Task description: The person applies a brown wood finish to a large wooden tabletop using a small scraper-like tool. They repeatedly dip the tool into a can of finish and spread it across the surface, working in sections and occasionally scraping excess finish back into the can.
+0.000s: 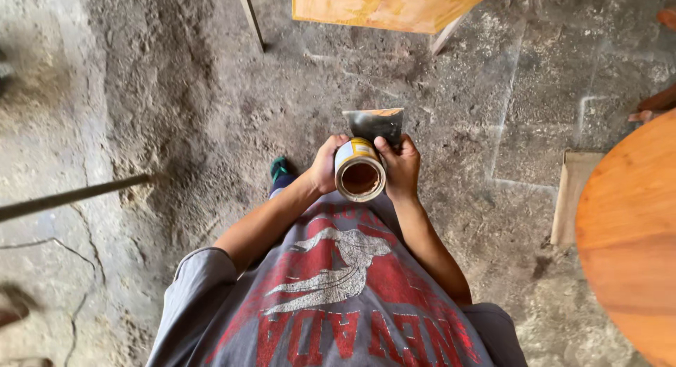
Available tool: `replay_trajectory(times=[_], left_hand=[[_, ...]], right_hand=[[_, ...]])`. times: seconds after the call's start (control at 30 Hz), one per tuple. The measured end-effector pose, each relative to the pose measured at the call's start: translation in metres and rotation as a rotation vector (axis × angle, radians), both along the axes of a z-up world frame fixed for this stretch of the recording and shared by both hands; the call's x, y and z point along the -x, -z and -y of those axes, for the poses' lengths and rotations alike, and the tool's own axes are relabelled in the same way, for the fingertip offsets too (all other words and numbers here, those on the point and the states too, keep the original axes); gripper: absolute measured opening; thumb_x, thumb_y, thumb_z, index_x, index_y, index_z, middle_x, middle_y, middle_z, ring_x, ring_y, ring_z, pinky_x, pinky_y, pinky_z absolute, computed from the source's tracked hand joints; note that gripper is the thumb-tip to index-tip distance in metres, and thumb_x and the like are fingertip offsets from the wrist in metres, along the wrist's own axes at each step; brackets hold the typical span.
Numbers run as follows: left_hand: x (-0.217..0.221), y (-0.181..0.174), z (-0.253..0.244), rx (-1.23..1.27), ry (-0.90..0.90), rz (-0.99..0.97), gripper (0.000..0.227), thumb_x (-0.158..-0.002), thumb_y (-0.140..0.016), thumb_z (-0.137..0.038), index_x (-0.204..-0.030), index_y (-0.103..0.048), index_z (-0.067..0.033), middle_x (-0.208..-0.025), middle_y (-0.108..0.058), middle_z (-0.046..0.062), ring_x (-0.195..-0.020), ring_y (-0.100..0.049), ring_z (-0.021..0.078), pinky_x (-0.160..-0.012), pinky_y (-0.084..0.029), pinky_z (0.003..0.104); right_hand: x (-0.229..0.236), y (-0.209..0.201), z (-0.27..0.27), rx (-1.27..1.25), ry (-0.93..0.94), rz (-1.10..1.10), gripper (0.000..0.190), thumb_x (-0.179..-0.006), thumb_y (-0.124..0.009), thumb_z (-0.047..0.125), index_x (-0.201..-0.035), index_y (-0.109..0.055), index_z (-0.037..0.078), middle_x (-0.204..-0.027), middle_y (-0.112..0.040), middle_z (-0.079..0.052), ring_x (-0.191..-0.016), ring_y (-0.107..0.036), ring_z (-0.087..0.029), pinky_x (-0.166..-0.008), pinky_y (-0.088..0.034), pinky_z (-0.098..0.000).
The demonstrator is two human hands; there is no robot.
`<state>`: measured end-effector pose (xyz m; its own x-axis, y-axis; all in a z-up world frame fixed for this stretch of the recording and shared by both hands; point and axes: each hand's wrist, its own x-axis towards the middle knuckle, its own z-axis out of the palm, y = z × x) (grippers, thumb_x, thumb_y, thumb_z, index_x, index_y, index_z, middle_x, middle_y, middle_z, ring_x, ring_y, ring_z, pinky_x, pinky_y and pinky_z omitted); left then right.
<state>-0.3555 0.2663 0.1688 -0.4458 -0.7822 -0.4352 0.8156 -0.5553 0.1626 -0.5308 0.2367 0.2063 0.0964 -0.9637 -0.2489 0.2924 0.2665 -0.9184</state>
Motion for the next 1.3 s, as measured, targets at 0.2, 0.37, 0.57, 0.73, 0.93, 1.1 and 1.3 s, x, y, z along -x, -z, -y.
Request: replay_trajectory(times=[0.2, 0.37, 0.57, 0.73, 0.93, 1.1, 1.3], left_hand=[[0.01, -0.004, 0.008, -0.143, -0.153, 0.038, 0.054, -0.1, -0.039, -0.041, -0.113, -0.065, 0.0043, -0.108, -0.073, 0.023, -0.099, -0.072, 0.0363, -0.097, -0.058, 0.05], [0.005, -0.012, -0.001, -0.2, -0.229, 0.07, 0.057, -0.098, -0.041, -0.045, -0.113, -0.066, 0.0038, -0.106, -0.073, 0.022, -0.097, -0.072, 0.0357, -0.094, -0.058, 0.051], [-0.005, -0.015, -0.003, -0.315, -0.409, 0.135, 0.054, -0.096, -0.043, -0.045, -0.114, -0.066, 0.0003, -0.108, -0.074, 0.019, -0.1, -0.072, 0.0339, -0.096, -0.057, 0.049], [-0.018, -0.001, -0.002, -0.304, -0.611, 0.178, 0.045, -0.097, -0.051, -0.04, -0.114, -0.065, -0.0009, -0.108, -0.074, 0.017, -0.101, -0.072, 0.0316, -0.097, -0.059, 0.047], [-0.031, 0.002, -0.004, -0.386, -0.683, 0.285, 0.043, -0.095, -0.051, -0.042, -0.109, -0.065, -0.0036, -0.098, -0.074, 0.013, -0.086, -0.074, 0.0273, -0.077, -0.063, 0.046], [-0.044, 0.011, 0.006, -0.36, -0.799, 0.282, 0.046, -0.097, -0.053, -0.041, -0.111, -0.066, 0.0011, -0.094, -0.074, 0.012, -0.079, -0.074, 0.0252, -0.067, -0.063, 0.04], [-0.05, 0.013, -0.02, -0.449, -1.016, 0.116, 0.043, -0.096, -0.053, -0.041, -0.111, -0.065, -0.0019, -0.093, -0.074, 0.012, -0.077, -0.074, 0.0246, -0.062, -0.063, 0.04]], right_hand=[[0.018, 0.007, 0.022, -0.007, -0.311, -0.012, 0.033, -0.097, -0.071, 0.011, -0.126, -0.057, 0.003, -0.11, -0.07, -0.003, -0.1, -0.066, -0.01, -0.089, -0.056, -0.0243], [0.037, 0.024, 0.027, -0.108, -0.557, -0.076, 0.026, -0.1, -0.065, 0.005, -0.125, -0.062, -0.002, -0.104, -0.073, -0.007, -0.09, -0.068, -0.011, -0.079, -0.057, -0.0252], [0.082, -0.035, 0.071, 0.315, -0.494, -0.832, 0.03, -0.095, -0.065, -0.004, -0.124, -0.067, 0.003, -0.103, -0.075, -0.011, -0.076, -0.071, -0.016, -0.056, -0.055, -0.0279], [0.066, -0.164, 0.103, 0.843, -0.699, -0.911, 0.023, -0.094, -0.08, 0.004, -0.115, -0.072, 0.004, -0.099, -0.072, -0.014, -0.079, -0.071, -0.024, -0.064, -0.055, -0.0331], [-0.034, -0.21, 0.105, 1.307, -1.083, -1.13, 0.019, -0.093, -0.073, 0.012, -0.111, -0.072, 0.005, -0.089, -0.063, -0.009, -0.078, -0.068, -0.026, -0.064, -0.055, -0.039], [-0.108, -0.174, 0.104, 1.549, -1.205, -1.26, 0.022, -0.091, -0.062, 0.01, -0.111, -0.068, 0.002, -0.087, -0.058, -0.009, -0.075, -0.067, -0.025, -0.06, -0.054, -0.0381], [-0.149, -0.159, 0.146, 1.116, -1.547, -0.781, 0.019, -0.089, -0.08, 0.011, -0.105, -0.075, 0.003, -0.092, -0.07, -0.011, -0.077, -0.067, -0.025, -0.065, -0.054, -0.0352]])
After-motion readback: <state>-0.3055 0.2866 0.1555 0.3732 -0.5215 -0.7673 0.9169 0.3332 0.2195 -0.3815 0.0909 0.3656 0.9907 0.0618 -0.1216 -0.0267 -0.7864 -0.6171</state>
